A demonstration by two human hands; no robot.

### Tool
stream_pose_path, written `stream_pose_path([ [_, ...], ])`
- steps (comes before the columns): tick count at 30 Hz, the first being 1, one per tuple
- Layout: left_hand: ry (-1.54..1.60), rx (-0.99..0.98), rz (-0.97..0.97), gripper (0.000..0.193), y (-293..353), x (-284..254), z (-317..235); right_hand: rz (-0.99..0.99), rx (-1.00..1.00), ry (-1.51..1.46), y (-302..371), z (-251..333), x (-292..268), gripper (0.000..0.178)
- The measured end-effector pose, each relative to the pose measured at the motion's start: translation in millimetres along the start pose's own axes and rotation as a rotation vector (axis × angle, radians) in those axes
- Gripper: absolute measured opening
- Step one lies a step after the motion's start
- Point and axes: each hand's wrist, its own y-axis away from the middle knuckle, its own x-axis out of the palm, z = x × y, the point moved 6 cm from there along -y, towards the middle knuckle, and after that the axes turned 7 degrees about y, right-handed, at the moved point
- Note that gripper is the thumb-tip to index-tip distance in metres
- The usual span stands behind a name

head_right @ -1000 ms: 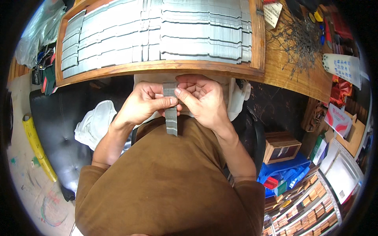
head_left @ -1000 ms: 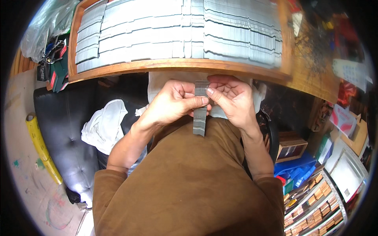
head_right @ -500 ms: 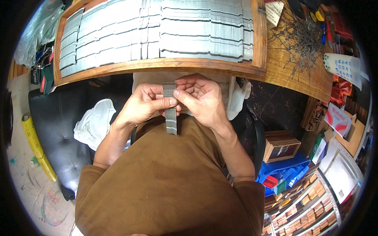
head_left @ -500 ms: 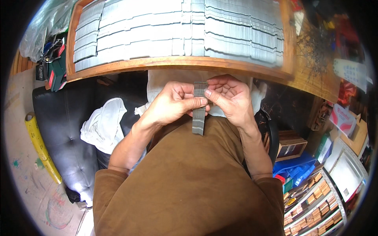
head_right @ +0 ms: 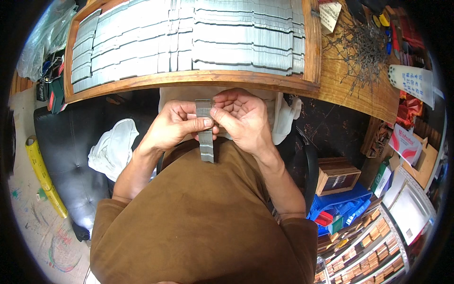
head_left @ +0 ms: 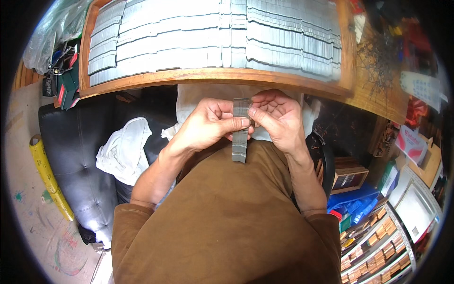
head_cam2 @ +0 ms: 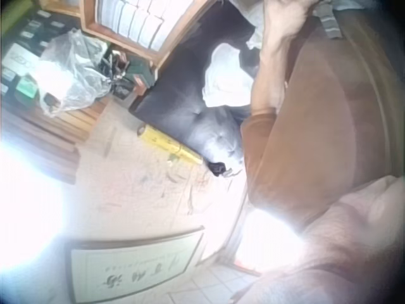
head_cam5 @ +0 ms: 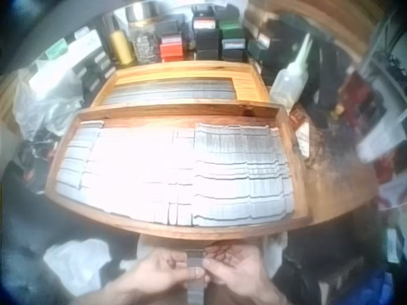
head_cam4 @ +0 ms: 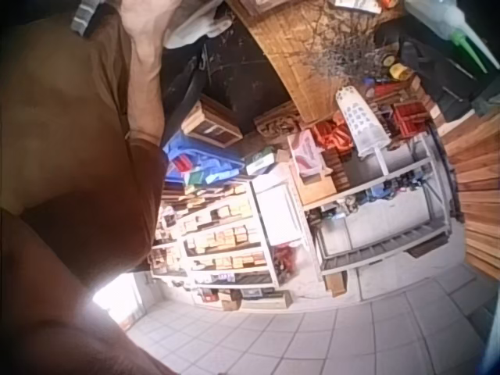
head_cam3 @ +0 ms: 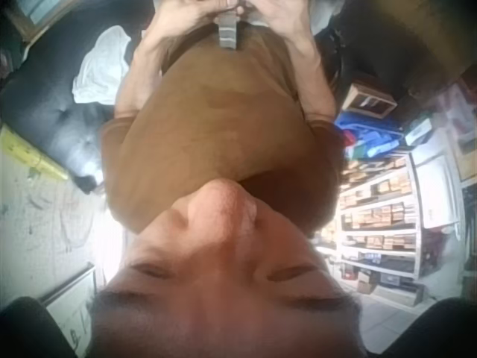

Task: The person holds a small metal strip and repeatedly inserts small pins into its slots. They manipulate the strip with both hands, aligning the pins and pressing them into place. The person continues this repetitive assembly process throughout the clip.

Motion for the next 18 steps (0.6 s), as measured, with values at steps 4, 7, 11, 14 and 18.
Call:
stream_pose_path([
  [4, -0.039, 0.013, -0.006, 0.022, -1.7, -2.1, 2.5, -0.012, 0.014, 0.024, 0.9, 2.6, 0.9, 0.025],
  [7, -0.037, 0.015, -0.009, 0.022, 0.0, -0.9, 0.6, 0.015, 0.057, 0.013, 0.8, 6.1, 3.0, 0.021],
  [11, -0.067, 0.008, -0.008, 0.021, 0.3, -3.0, 2.0, 0.068, 0.125, 0.088, 2.1, 4.8, 1.5, 0.016],
  [14, -0.086, 0.007, -0.001, 0.021, 0.3, -2.1, 1.4, 0.051, 0.103, 0.112, 2.4, 5.5, 2.5, 0.014],
  [18, -0.071, 0.014, 0.012, 0.021, -0.1, -0.9, 1.4, 0.038, 0.131, 0.098, 2.3, 6.2, 3.6, 0.013],
])
